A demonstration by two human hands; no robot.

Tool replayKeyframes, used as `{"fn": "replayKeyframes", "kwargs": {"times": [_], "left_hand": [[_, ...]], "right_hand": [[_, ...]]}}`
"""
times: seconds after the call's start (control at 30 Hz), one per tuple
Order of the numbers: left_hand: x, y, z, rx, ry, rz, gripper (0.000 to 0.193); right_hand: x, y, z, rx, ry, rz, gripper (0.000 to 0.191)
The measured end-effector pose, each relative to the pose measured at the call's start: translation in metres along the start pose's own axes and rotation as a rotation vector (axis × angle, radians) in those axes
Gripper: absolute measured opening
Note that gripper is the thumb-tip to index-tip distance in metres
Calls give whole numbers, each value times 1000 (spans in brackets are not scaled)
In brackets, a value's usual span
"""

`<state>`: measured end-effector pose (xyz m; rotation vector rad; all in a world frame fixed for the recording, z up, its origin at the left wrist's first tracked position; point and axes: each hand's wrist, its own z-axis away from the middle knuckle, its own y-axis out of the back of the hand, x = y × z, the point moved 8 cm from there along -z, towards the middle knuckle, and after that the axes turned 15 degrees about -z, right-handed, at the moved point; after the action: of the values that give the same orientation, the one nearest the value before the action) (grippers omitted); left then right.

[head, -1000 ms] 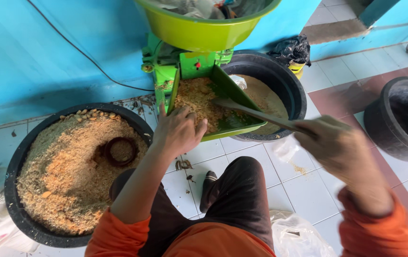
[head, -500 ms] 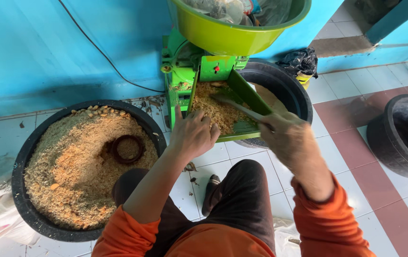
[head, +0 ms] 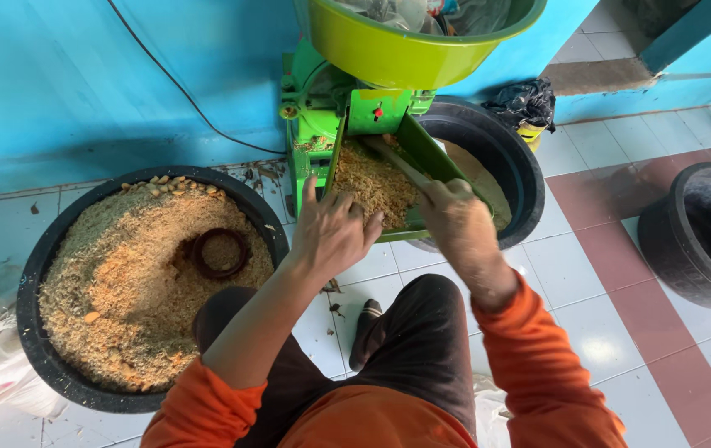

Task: The person sits on the floor operating a green grinding machine, using a scoop to move ground material from the machine's discharge tray into a large black basin. They occasionally scoop material with a small bowl and stir the ground meal in the tray as it accumulates.

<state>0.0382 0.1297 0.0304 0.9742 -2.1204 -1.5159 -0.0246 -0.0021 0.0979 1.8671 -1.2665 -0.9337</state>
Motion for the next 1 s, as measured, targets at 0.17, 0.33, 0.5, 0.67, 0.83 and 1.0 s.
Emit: {"fn": "replayKeyframes", "kwargs": {"times": [0.17,0.33,0.5,0.67,0.83,1.0], "left_hand": [[2,-5,-6,-171,-102,-55,69],[4,-32,-16,-675,-150,3,73],[4,-4,-18,-144,-61,-39,71],[1,-30,-15,-372,-36,11,64],[1,-30,-10,-495,3,50,62],[1,-18,-16,-296,5,28,60]], "right_hand": [[19,52,24,53,-115,-173,10],[33,29,15,67,-72,-64,6],[27,54,6,108,-2,-220,9],[14,91,8,-34,-103,-303,10],[-1,60,-10,-13,31,-203,8],[1,40,3,38,-72,-213,6]]}}
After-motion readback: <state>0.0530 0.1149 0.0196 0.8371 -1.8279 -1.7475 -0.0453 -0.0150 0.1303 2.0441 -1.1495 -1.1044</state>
